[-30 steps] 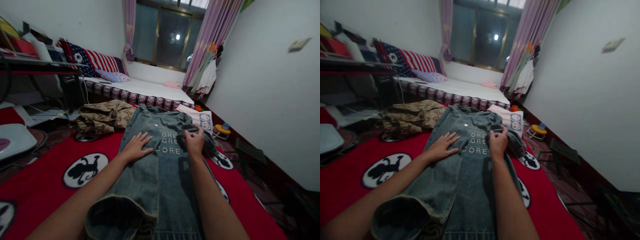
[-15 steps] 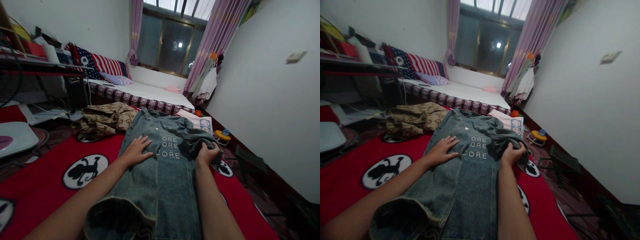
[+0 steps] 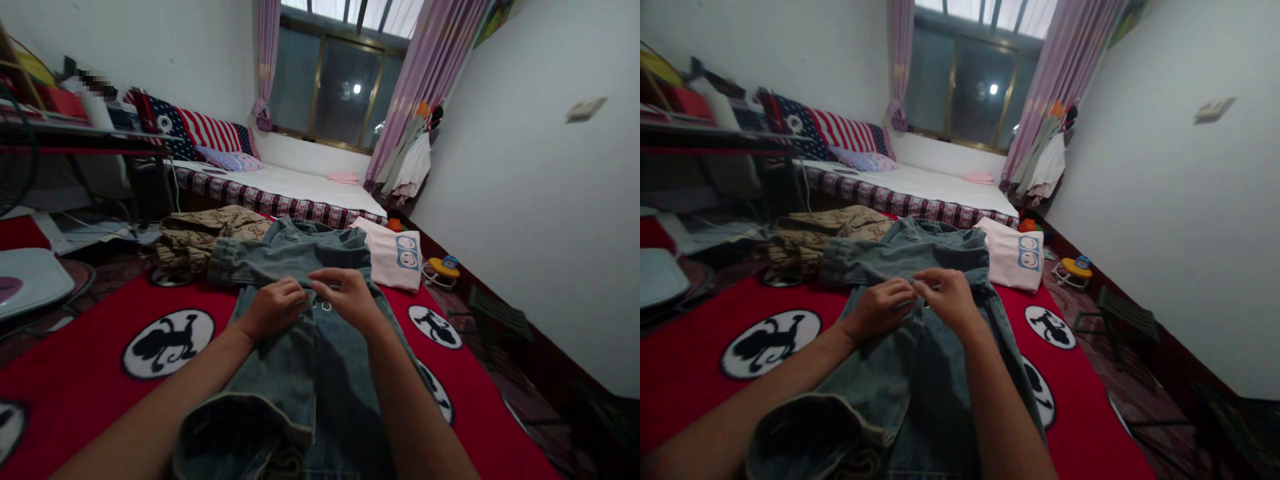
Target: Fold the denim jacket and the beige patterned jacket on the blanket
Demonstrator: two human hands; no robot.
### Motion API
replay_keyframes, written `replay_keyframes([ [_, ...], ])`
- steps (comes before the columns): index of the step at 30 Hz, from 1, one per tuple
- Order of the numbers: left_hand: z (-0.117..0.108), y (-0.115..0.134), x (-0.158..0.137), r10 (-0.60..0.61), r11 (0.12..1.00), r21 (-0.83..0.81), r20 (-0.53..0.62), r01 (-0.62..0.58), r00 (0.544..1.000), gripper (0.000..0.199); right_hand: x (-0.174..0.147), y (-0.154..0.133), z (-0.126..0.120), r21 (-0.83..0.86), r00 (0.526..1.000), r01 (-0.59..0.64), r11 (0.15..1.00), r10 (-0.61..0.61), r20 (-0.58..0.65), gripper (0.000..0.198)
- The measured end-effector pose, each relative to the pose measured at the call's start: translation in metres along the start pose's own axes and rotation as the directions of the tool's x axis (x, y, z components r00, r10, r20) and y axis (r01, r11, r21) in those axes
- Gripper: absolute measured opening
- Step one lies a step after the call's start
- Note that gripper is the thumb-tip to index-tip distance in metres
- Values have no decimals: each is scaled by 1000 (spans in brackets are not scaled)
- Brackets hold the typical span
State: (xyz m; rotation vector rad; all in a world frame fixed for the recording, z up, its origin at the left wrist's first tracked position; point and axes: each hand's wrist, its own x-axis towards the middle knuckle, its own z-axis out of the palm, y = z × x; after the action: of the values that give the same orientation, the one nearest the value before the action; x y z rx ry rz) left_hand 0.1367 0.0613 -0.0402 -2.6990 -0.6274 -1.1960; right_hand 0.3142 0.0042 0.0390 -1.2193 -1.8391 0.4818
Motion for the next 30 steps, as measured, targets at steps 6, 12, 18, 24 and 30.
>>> replay_keyframes([
  [6, 10, -19, -3, -321, 937, 148, 12, 316, 947, 61, -26, 8, -39, -251, 969, -243, 937, 224, -101, 28],
  [12, 19, -25, -5, -467, 874, 180, 56, 451, 882, 53, -108, 19, -78, -819, 901, -253, 514, 433, -6, 71],
  [18, 17, -25, -1, -545, 821, 247, 67, 515, 836, 58, -177, 57, -80, -746, 813, -436, 503, 576, -87, 62],
  [24, 3, -33, 16, -548, 821, 293, 157, 491, 822, 41, -172, 58, -74, -273, 869, -493, 826, 458, -187, 58],
  [30, -63, -59, 80, -591, 762, 332, 4, 556, 807, 42, -137, 12, -67, 122, 863, -471, 873, 485, -140, 65],
])
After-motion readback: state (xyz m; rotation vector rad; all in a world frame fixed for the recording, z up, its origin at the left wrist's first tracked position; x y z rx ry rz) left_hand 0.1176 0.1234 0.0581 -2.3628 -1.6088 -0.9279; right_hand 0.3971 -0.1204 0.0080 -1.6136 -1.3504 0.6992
